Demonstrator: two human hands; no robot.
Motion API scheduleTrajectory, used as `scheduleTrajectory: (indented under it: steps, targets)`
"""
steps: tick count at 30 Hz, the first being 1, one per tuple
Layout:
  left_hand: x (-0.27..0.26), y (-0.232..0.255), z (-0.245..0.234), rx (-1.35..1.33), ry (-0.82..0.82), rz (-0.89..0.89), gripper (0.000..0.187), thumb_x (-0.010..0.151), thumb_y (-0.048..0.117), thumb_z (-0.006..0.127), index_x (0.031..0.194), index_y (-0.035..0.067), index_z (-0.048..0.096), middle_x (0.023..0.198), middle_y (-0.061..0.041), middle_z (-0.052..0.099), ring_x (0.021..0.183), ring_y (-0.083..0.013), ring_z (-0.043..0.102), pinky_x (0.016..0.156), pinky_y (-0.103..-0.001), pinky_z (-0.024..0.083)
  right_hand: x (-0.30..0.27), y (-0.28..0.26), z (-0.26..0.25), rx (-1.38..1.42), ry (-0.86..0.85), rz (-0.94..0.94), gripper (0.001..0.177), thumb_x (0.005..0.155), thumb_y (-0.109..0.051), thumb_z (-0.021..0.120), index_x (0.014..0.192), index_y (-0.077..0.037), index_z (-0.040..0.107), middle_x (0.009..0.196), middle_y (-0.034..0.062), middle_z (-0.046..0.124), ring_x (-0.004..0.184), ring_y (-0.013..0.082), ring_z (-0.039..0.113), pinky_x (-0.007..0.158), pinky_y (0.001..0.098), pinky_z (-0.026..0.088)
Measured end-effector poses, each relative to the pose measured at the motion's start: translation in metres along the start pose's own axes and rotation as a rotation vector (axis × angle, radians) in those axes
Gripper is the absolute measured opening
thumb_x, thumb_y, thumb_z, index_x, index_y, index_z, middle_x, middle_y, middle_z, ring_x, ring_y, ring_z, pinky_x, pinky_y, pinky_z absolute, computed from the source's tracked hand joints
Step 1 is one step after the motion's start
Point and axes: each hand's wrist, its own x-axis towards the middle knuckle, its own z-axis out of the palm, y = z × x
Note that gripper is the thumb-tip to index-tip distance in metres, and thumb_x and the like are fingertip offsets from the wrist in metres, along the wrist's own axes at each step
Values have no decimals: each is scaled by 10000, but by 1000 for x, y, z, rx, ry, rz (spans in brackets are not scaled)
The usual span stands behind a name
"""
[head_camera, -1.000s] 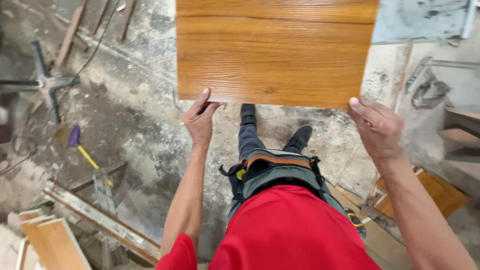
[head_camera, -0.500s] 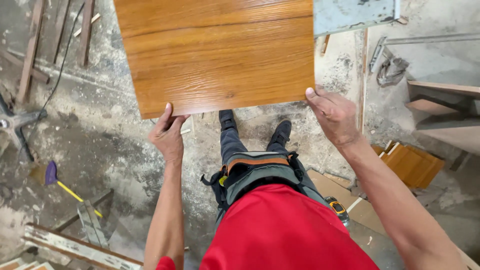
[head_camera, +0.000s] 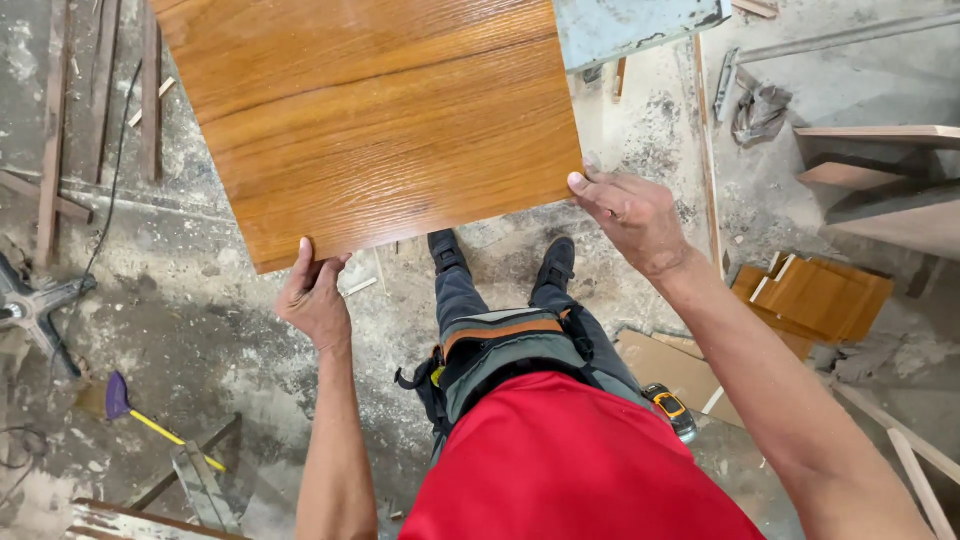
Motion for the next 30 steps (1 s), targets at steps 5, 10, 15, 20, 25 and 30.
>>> scheduleTrajectory:
  steps: [5,10,15,20,25,30]
  targets:
    - [-1,-6,-2,33,6,45,397,927,-197,687,1300,-62,675,1101,-149,729,945,-198,734,905,-358,652,-4,5,2,85,-40,97,203,937,-51,835,1117,-113,765,909,136,734,768,272,702,692,370,576]
    - [3,-4,-3,43,27,12,400,923,-196,675,1298,-59,673,1084,-148,737,926,-192,734,893,-355,660,-2,-2,0,-7,-47,-25,263,921,-40,807,1173,-81,740,1012,161,747,857,293,729,729,362,591]
    - [3,-3,-2,30,10,21,391,909,-204,676,1270,-56,689,1088,-155,736,924,-198,744,889,-351,655,-2,-3,1,-47,-16,-77,259,931,-19,809,1176,-56,738,999,152,742,899,301,737,779,379,600]
    - [1,5,1,62,4,46,378,914,-201,683,1262,-53,683,1102,-160,739,936,-201,744,893,-361,672,-1,-1,1,-53,-26,-108,271,927,7,822,1176,-37,727,1026,161,748,886,302,730,762,375,599]
    - [-1,4,3,63,17,26,371,911,-200,695,1255,-63,692,1068,-156,738,913,-199,745,881,-357,663,0,1,0,-76,-13,-136,308,914,21,823,1203,-41,736,1010,146,742,906,295,740,788,374,611]
    - [-1,7,6,19,15,23,359,903,-194,699,1237,-61,695,1066,-148,738,905,-211,751,866,-365,676,0,4,0,-96,-34,-135,267,918,31,817,1167,-23,735,977,149,741,887,298,734,766,383,605]
